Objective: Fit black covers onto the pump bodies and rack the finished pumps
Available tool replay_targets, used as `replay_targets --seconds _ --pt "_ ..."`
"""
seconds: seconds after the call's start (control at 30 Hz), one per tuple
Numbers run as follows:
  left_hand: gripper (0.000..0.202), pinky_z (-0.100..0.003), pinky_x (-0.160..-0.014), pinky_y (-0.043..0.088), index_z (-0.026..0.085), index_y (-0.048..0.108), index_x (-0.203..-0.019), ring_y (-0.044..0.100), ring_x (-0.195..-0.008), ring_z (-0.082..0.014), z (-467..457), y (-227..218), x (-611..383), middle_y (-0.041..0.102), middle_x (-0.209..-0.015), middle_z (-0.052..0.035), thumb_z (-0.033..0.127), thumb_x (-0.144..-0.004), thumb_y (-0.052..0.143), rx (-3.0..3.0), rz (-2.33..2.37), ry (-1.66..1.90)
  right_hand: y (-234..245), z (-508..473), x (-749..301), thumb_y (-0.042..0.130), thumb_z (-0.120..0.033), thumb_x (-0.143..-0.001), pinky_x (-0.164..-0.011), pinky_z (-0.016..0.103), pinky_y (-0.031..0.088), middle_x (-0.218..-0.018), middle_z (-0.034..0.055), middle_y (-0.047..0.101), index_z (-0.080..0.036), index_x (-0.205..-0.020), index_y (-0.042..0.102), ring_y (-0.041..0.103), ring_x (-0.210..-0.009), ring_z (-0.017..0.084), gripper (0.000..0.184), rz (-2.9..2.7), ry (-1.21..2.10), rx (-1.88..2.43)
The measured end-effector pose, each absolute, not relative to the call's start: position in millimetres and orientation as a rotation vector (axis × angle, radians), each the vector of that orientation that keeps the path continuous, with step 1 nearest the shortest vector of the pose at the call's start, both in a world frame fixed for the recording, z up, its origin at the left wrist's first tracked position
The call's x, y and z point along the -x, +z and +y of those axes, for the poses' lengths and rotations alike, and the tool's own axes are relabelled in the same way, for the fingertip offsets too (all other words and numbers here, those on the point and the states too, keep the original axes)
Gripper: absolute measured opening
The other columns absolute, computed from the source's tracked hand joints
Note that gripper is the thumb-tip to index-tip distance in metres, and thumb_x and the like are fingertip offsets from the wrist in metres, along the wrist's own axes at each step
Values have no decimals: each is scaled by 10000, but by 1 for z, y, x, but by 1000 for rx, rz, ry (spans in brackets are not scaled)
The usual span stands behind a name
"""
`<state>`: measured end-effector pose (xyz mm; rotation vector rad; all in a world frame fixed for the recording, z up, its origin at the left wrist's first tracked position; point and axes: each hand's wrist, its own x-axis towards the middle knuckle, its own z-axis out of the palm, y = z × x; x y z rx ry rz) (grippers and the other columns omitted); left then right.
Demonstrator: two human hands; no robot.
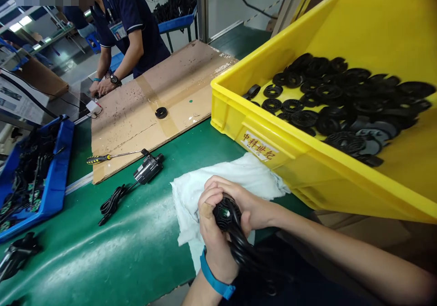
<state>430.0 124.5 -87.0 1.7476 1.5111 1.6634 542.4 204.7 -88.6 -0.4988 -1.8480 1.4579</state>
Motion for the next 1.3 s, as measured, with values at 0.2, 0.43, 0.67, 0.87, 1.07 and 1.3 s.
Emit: replay_targets --seconds 0.2,0.43,0.67,0.87,1.07,1.3 --pt "531 -558 -1038 547 203 512 -1331 635 -1228 -306 126 -90 -433 642 -1223 -141 276 -866 758 -1839 1490 1686 -93 207 -543 672 -546 -847 -847 386 525 -983 70 557 -179 -1015 572 584 -932 238 415 -1874 1391 478" --pt "580 -583 -1041 536 190 493 -1350 618 -1237 -318 129 -86 -426 626 -1264 -166 342 -865 771 -1944 1469 1671 -95 206 -540 628 -607 -865 -872 413 528 -985 82 559 -183 -994 570 571 -947 245 448 -1889 1378 522" --pt "458 -535 -1059 540 207 501 -1322 617 -1249 -289 132 -83 -424 635 -1233 -142 256 -915 707 -1905 1411 1612 -99 208 -549 416 -763 -946 -987 497 509 -1145 154 569 -156 -1205 560 572 -1105 301 676 -1950 1245 412" --pt "469 -408 -964 573 197 498 -1295 650 -1115 -240 139 -75 -420 631 -1164 -114 251 -895 736 -1854 1440 1511 -55 187 -594 606 -266 -939 -1192 535 403 -1555 157 421 -247 -1583 275 407 -1453 318 724 -2192 936 932" --pt "370 -374 -949 550 224 524 -1275 650 -1100 -222 147 -62 -417 641 -1186 -81 250 -937 672 -1713 1412 1320 -9 175 -601 544 -25 -864 -1218 454 403 -1411 114 588 -218 -1430 521 462 -1426 244 598 -2295 497 523" --pt "269 -376 -973 539 238 556 -1233 656 -1090 -209 154 -51 -409 668 -1183 -58 201 -967 562 -1725 1358 1103 -33 198 -587 502 -49 -972 -1101 430 463 -1085 64 713 -198 -1136 578 650 -1105 185 234 -2209 364 406"
